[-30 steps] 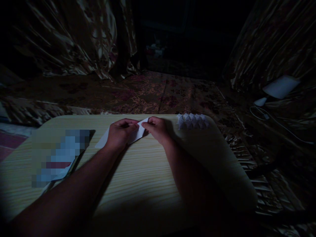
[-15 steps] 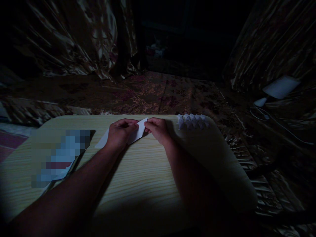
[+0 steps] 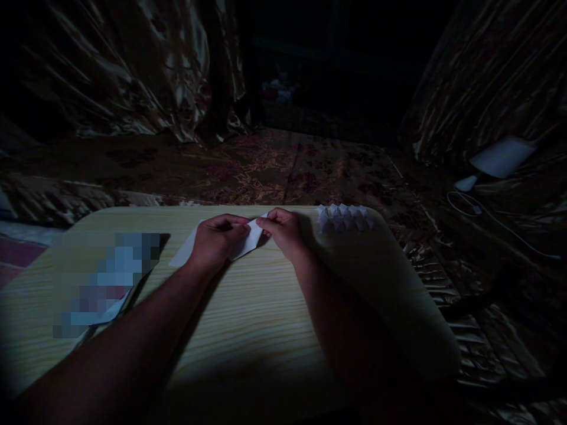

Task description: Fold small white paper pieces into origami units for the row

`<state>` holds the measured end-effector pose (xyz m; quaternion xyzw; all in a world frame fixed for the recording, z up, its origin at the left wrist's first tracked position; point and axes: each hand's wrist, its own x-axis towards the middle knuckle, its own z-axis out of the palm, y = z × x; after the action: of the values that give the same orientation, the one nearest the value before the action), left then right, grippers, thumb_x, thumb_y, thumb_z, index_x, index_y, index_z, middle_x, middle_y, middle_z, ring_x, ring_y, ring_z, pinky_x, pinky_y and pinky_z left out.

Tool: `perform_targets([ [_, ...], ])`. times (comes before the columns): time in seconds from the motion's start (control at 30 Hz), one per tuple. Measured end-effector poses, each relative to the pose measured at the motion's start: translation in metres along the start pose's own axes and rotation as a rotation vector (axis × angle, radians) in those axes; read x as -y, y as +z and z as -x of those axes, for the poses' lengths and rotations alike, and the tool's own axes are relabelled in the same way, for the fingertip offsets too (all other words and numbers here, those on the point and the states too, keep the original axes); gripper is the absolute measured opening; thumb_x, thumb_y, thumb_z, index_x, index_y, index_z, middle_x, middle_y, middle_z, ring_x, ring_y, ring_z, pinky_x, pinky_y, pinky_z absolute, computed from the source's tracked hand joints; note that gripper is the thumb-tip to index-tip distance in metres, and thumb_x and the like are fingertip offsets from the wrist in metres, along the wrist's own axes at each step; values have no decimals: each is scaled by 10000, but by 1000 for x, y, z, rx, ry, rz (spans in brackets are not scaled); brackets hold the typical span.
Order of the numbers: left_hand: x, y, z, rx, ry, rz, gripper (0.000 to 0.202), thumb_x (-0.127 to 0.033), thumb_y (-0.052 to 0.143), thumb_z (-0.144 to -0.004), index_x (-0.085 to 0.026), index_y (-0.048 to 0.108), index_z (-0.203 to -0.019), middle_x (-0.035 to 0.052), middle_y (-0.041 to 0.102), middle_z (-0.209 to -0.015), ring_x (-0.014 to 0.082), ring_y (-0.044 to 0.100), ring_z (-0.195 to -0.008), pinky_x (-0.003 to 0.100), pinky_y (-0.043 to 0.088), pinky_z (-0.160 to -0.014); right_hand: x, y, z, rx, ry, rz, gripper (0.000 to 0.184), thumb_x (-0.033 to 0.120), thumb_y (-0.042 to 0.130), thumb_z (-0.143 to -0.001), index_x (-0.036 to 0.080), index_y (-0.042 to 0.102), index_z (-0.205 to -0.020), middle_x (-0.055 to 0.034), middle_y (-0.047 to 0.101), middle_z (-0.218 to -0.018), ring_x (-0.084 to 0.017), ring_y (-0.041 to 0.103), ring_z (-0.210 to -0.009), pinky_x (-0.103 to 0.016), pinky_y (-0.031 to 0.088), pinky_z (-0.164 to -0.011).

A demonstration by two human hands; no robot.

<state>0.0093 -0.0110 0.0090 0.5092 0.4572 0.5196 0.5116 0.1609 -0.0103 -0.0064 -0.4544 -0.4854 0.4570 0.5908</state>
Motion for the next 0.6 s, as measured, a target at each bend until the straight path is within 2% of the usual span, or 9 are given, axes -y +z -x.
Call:
perform_targets([
  [0.43,1,0,0,12,-7,-14,271,-287,785,-571,-145,726,-795,34,694,-676,109,547,-490,209,402,-458,1,-2,-3,-72,29,-102,210,311,715,-642,185,547,-631,51,529,-529,-87,471,-504,-227,353,-513],
  [0.6,1,-1,-1,-18,-20,-8,247,-264,781,-564,-149,725,-775,25,685,-660,102,537,-483,200,388,-446,-1,-7,-9,-179,24,-247,154,299,653,-681,192,544,-662,46,526,-557,-85,466,-501,-230,362,-500],
])
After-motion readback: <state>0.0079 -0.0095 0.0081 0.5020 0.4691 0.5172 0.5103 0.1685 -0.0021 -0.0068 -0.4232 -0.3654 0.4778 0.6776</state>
